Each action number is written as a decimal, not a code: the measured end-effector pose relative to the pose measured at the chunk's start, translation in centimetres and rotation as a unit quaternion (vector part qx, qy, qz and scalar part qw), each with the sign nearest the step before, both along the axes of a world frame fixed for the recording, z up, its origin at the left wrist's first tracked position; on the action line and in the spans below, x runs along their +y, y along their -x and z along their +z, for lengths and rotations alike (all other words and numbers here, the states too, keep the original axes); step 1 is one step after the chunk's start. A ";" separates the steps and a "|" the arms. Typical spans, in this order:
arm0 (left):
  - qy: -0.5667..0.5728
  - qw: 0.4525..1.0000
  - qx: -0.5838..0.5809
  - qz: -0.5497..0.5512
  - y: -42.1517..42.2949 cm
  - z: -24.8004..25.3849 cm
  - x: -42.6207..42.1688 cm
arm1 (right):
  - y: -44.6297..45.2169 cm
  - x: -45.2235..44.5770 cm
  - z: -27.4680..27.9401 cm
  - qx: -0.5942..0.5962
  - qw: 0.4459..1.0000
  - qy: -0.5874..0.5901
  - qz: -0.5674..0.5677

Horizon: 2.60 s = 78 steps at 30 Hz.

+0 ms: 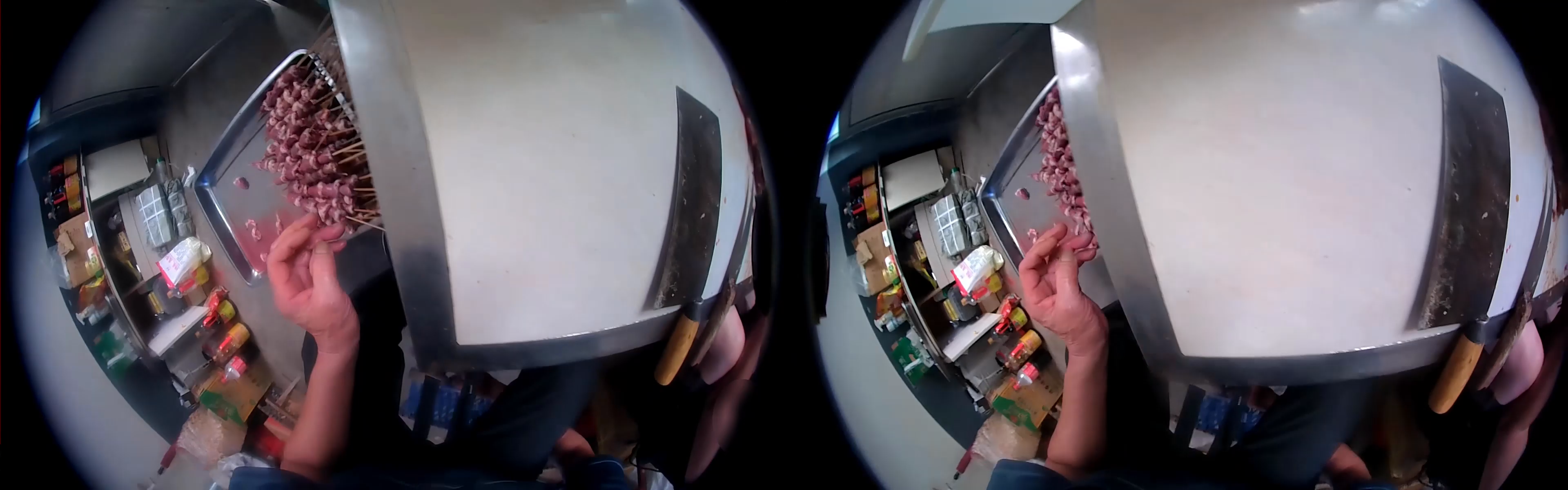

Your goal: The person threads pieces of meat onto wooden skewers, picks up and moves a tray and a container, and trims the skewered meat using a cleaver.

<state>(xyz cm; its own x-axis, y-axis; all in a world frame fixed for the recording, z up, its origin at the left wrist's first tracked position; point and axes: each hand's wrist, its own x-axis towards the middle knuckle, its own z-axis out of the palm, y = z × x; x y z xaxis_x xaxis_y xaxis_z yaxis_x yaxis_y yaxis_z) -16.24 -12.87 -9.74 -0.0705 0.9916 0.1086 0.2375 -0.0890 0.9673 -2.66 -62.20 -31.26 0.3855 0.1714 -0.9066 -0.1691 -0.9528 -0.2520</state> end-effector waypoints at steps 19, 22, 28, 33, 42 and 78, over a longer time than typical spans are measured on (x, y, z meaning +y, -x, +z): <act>0.040 0.947 -0.320 -0.011 7.0 2.8 -2.3 | -3.5 2.7 -1.9 -0.191 0.967 -0.167 -0.009; 0.099 0.938 -0.329 -0.046 7.9 0.0 -3.0 | -3.4 1.5 0.1 -0.224 0.956 -0.187 -0.021; 0.307 0.897 -0.302 -0.095 6.6 -5.2 -7.1 | -2.7 0.0 3.4 -0.270 0.933 -0.232 -0.052; 0.378 0.872 -0.292 -0.111 3.9 -8.2 -8.2 | -3.1 -0.8 4.8 -0.298 0.916 -0.256 -0.079; 0.470 0.770 -0.423 -0.081 -1.6 -11.3 -2.8 | -10.7 2.1 9.1 -0.358 0.878 -0.297 -0.111; 0.454 0.611 -0.647 0.047 -2.4 -14.3 0.9 | -22.8 10.7 16.2 -0.418 0.868 -0.252 -0.092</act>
